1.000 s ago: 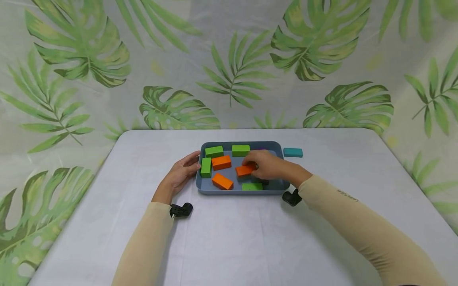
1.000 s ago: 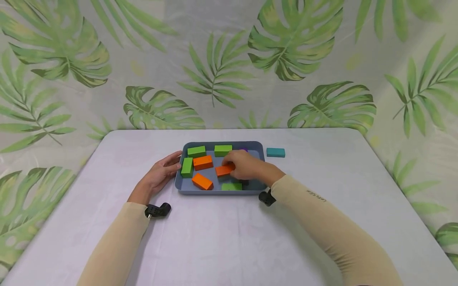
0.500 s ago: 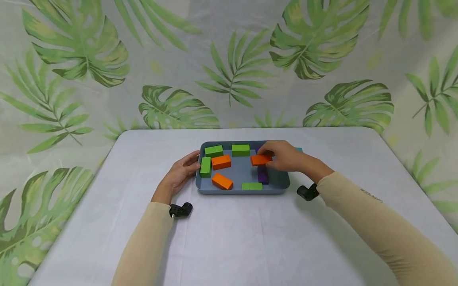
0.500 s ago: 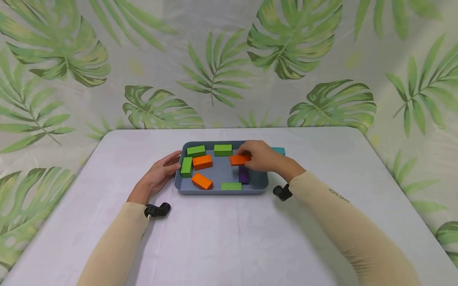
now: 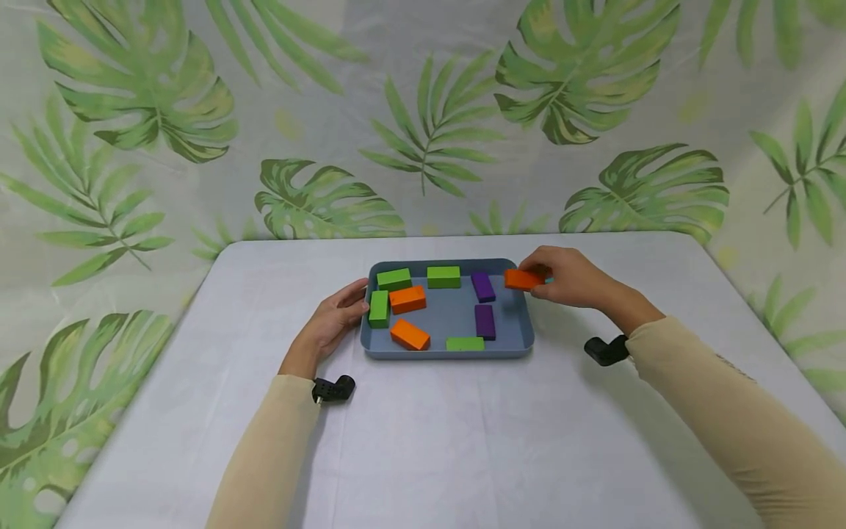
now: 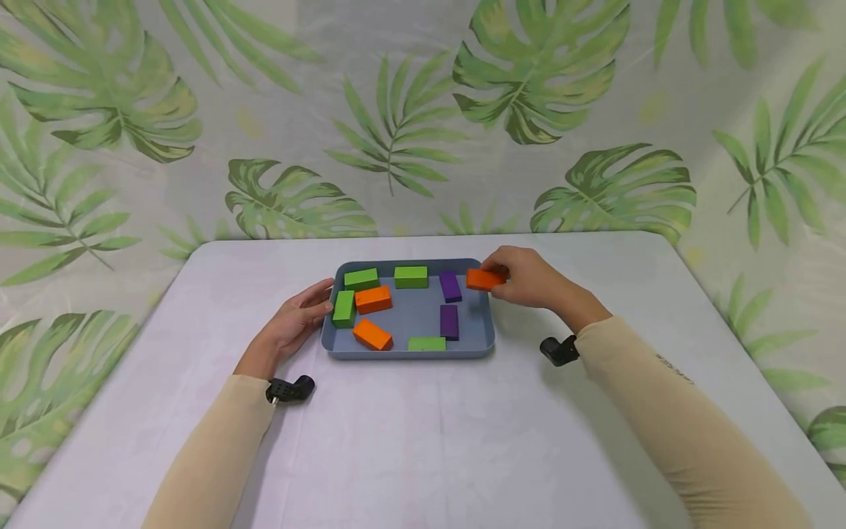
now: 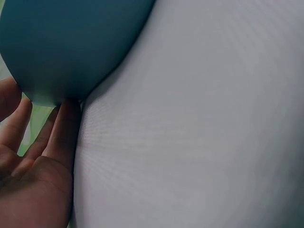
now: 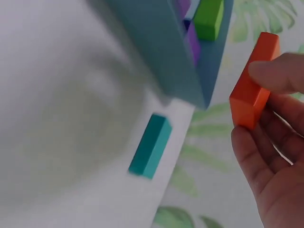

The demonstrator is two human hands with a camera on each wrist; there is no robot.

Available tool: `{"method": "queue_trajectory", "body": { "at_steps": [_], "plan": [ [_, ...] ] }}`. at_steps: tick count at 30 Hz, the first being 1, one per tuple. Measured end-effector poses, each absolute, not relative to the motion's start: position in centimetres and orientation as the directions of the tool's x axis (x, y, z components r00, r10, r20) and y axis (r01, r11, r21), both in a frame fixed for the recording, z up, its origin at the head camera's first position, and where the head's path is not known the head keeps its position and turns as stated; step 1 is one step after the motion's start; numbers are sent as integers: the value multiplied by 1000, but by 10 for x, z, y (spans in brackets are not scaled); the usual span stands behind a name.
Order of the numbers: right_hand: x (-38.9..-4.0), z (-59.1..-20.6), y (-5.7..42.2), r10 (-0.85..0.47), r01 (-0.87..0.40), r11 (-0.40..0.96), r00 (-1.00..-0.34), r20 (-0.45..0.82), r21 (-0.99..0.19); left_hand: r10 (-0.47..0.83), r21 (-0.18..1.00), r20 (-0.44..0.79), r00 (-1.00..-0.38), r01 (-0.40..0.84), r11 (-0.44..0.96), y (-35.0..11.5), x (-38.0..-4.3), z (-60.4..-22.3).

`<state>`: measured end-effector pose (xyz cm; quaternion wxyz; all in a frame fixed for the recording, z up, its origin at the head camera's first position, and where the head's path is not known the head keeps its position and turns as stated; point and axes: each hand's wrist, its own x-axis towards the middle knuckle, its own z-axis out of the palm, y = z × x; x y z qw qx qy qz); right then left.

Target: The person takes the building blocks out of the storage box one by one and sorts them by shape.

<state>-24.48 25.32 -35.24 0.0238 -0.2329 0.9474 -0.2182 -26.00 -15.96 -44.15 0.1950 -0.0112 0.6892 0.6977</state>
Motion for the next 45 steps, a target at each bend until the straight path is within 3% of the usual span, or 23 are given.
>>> {"method": "queue_trajectory", "body": {
  "at_steps": [19,27,33,45],
  "plan": [
    [-237,-377,304,-374,-387,830,-920,115,-400,255,958,-282,-925,-287,14,-160,-262,-444],
    [-236,-383,314,-331,-385,843,-922,202,-376,258,957,-282,-924,-289,10,-160,-262,-443],
    [-239,-386,324,-295,-329,852,-944,145,-406,262,958,-278,-924,-286,9,-161,-262,-443],
    [-255,-391,342,-279,-280,893,-959,55,-352,260,959,-279,-924,-282,27,-161,-262,-443]
  ]
}}
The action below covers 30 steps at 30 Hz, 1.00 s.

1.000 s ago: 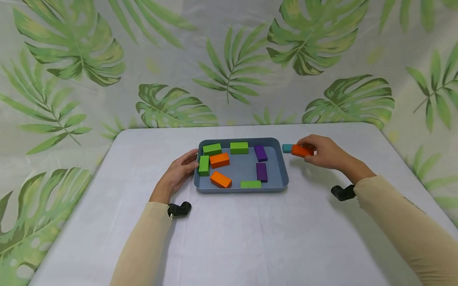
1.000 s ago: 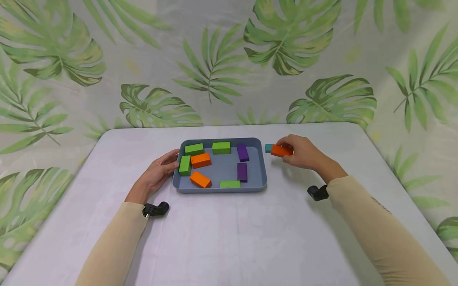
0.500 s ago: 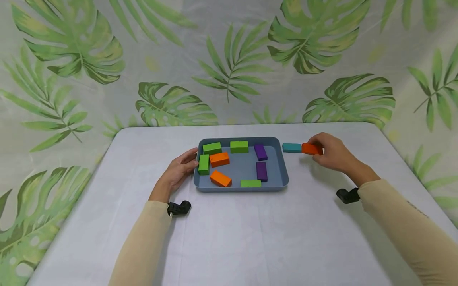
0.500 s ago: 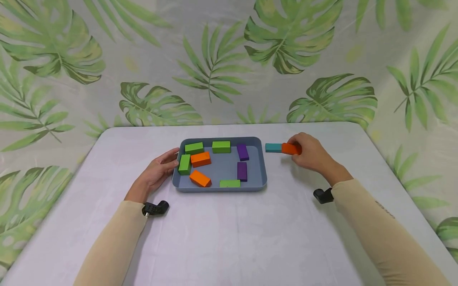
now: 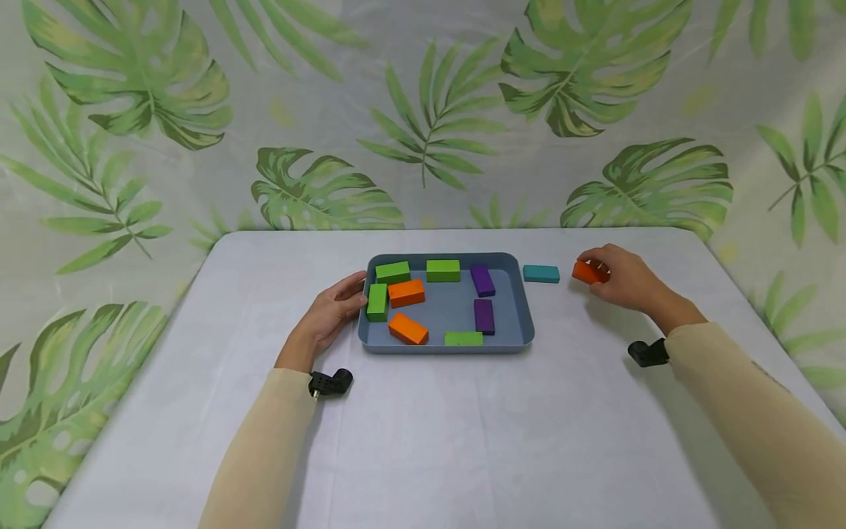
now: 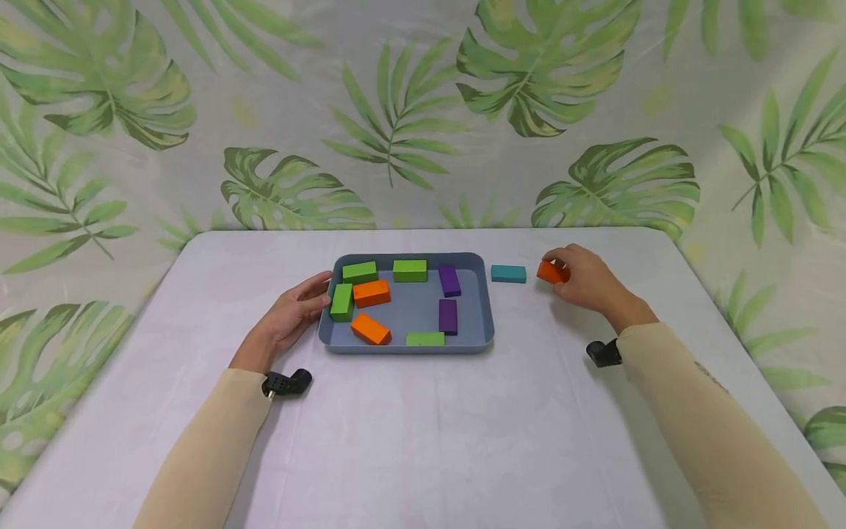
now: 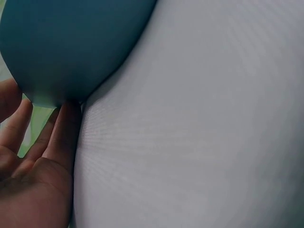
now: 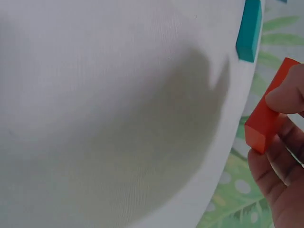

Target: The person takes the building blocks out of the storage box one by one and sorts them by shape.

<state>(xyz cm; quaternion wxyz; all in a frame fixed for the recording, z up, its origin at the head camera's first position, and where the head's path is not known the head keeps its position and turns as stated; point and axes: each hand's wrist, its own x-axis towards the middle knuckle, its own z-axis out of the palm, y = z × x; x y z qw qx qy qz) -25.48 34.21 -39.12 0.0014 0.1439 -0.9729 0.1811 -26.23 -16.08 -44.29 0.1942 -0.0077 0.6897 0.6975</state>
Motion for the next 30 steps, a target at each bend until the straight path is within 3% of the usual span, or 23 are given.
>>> {"method": "queue_trajectory", "body": {
  "at_steps": [16,30],
  "plan": [
    [-277,-401,341,-247,-199,919,-963,-106,-340,274,965,-259,-926,-260,34,-161,-263,-442],
    [-284,-408,339,-232,-168,927,-960,-160,-335,260,963,-268,-928,-270,29,-162,-263,-442]
  ]
}}
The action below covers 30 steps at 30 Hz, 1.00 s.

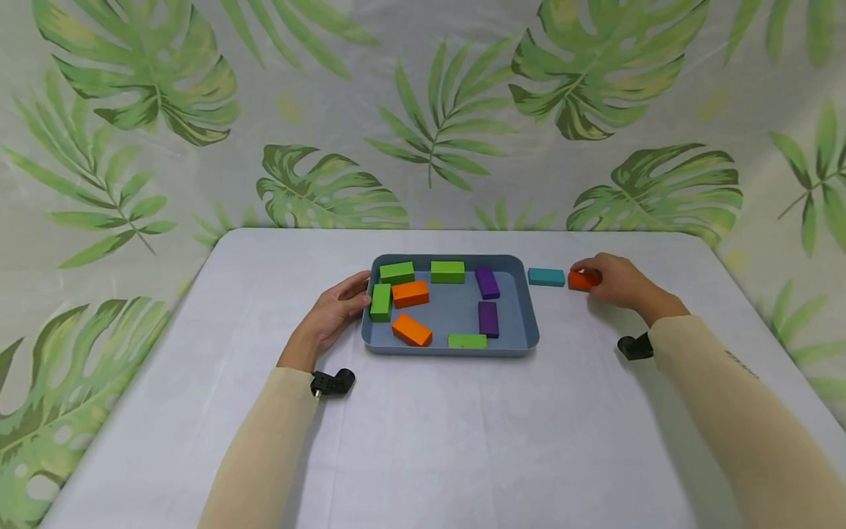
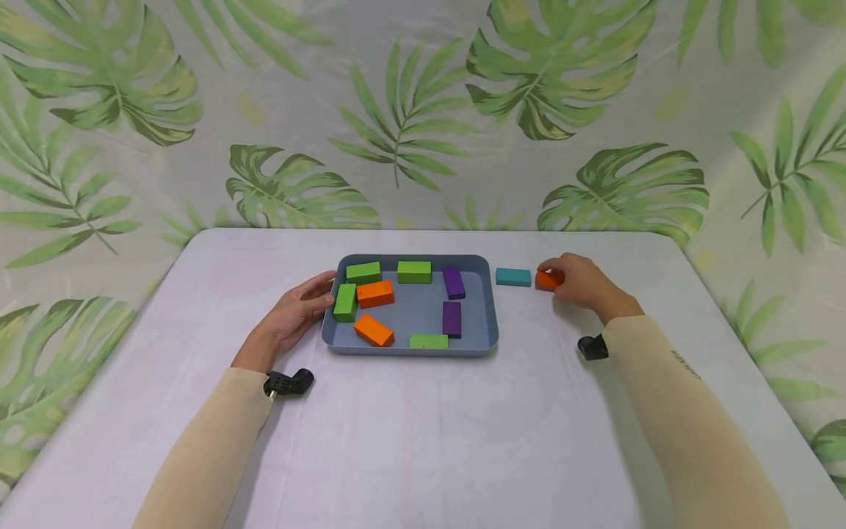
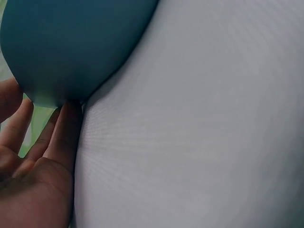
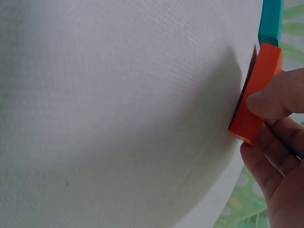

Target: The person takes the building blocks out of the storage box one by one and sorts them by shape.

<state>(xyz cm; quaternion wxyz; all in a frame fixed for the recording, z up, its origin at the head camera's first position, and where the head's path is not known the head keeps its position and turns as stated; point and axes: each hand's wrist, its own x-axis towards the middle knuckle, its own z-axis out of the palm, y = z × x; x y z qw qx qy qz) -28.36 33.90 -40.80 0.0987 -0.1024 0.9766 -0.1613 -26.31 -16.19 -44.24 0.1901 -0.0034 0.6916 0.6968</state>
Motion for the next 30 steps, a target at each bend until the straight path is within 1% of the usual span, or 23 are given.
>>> {"method": "queue_trajectory", "body": {
  "at_steps": [12,20,30],
  "plan": [
    [-282,-409,342,-235,-164,922,-957,-170,-351,259,962,-270,-927,-271,34,-163,-263,-444],
    [-281,-409,348,-214,-126,915,-957,-197,-382,265,967,-251,-931,-250,38,-162,-263,-442],
    [-281,-409,346,-255,-171,909,-949,-183,-381,260,962,-271,-927,-272,32,-162,-263,-443]
  ]
}}
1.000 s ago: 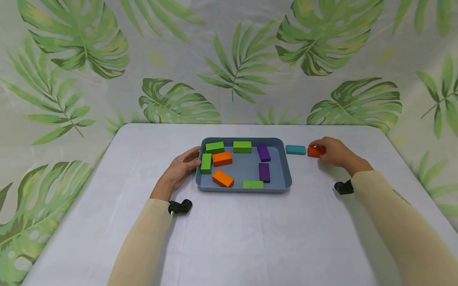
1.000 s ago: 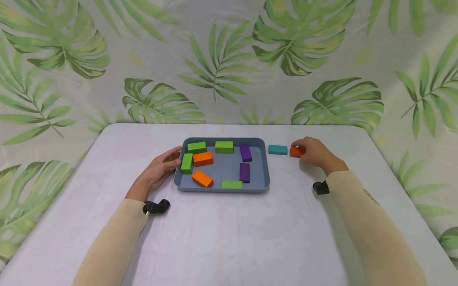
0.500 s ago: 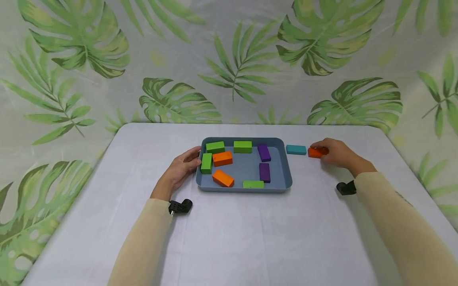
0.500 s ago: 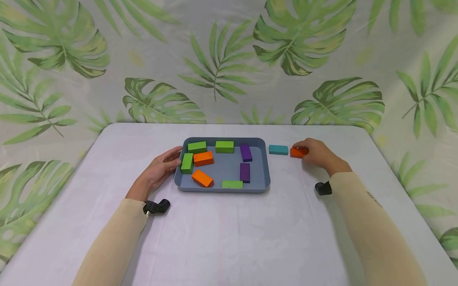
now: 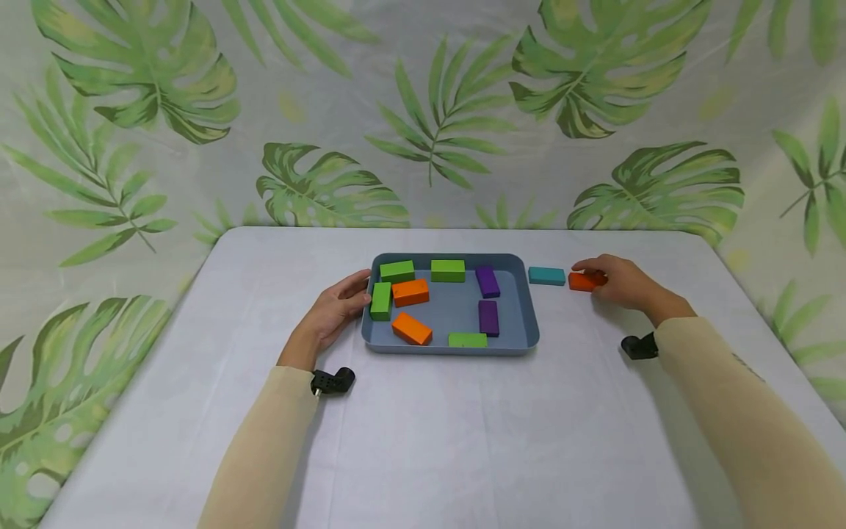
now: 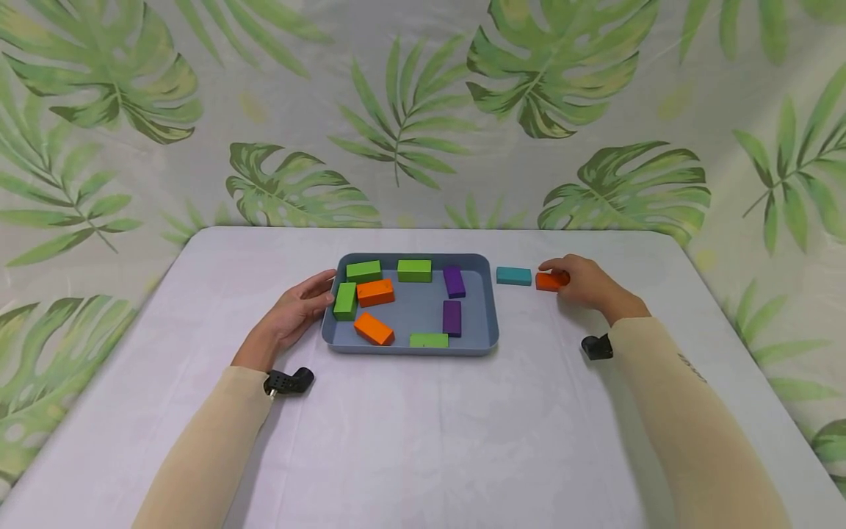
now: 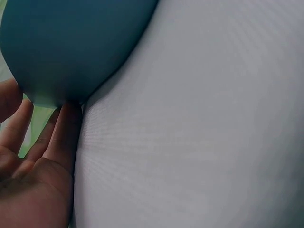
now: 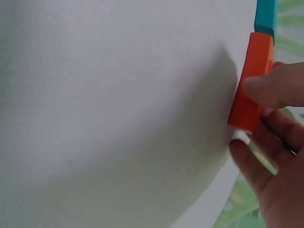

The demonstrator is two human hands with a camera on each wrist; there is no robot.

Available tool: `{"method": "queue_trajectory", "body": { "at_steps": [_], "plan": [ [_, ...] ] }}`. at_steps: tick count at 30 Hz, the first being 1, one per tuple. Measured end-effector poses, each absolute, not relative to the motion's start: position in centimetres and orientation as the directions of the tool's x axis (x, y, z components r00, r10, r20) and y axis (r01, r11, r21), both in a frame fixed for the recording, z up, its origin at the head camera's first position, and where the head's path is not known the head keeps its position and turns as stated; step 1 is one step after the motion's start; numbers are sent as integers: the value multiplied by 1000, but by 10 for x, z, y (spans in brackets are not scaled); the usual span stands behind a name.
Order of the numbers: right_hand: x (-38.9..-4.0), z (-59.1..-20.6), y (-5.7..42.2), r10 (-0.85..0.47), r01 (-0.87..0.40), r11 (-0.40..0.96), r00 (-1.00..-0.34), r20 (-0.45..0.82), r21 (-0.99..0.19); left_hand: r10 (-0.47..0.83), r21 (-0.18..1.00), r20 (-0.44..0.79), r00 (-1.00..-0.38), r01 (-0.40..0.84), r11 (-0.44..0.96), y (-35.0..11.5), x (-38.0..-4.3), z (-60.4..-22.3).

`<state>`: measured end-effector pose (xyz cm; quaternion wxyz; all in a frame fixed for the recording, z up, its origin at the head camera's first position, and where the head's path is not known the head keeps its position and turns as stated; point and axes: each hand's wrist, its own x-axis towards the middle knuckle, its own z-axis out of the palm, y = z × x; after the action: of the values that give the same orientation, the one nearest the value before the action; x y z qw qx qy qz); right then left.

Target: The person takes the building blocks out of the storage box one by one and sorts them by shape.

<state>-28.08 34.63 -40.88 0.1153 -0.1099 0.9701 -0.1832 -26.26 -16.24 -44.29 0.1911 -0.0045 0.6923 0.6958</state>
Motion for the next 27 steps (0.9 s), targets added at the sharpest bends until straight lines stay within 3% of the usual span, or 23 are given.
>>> {"method": "queue_trajectory", "body": {
  "at_steps": [11,18,27],
  "plan": [
    [-273,-372,313,-392,-363,876,-919,-31,-318,262,959,-279,-924,-283,22,-162,-262,-441],
    [-261,-345,260,-553,-532,794,-833,12,-295,264,961,-272,-925,-275,27,-163,-261,-442],
    [-243,-333,205,-678,-657,701,-734,25,-278,279,969,-247,-928,-245,43,-164,-262,-444]
  ]
}}
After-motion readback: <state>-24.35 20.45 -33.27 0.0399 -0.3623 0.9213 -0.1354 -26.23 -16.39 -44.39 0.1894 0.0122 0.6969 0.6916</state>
